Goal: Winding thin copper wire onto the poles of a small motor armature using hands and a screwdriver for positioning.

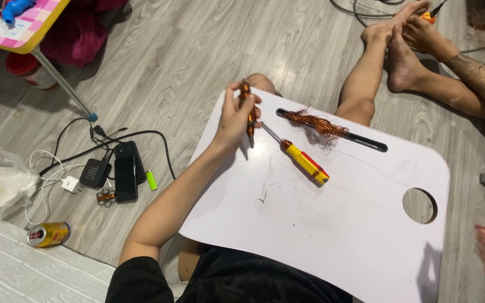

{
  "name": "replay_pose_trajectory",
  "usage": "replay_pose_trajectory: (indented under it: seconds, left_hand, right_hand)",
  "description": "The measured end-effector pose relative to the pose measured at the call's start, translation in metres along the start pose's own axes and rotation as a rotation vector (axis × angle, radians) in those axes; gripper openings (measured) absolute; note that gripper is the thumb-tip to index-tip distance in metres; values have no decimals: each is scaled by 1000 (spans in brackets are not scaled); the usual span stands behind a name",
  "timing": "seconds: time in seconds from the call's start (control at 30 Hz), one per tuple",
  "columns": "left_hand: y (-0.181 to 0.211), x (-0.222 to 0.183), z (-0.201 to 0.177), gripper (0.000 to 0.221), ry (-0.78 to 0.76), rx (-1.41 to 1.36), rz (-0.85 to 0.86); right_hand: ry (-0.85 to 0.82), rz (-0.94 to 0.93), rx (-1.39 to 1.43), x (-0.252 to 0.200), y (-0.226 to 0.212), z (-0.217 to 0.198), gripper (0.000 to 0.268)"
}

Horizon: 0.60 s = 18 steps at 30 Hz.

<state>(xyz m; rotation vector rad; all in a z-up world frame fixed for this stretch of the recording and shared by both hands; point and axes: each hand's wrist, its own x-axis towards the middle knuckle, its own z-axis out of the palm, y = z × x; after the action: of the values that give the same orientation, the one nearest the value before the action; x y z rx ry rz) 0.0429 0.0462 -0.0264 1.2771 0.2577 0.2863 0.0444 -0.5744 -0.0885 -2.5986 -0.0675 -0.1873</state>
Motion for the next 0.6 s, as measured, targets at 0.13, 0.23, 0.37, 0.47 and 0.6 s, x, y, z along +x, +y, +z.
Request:
replay_pose_trajectory:
  seconds: [0.13,0.23,0.37,0.47,0.6]
  left_hand:
    - [24,-39,31,39,-143,57,-206]
    - [-13,-40,34,45,-407,20,12]
    - [-7,-63,47,46,-519,143,61]
    - [-17,-68,51,43,-532,136,54]
    - [-34,-69,51,39,-561,128,43]
  right_hand:
    - [-30,-270,85,-3,-178,-26,35]
    - [-105,-367,197,-10,-262,-32,55]
    - [92,-605,201,-34,-296,-16,26]
    - [132,-664,267,-48,-281,-7,13]
    - [-81,-551,210,-87,-252,2,12]
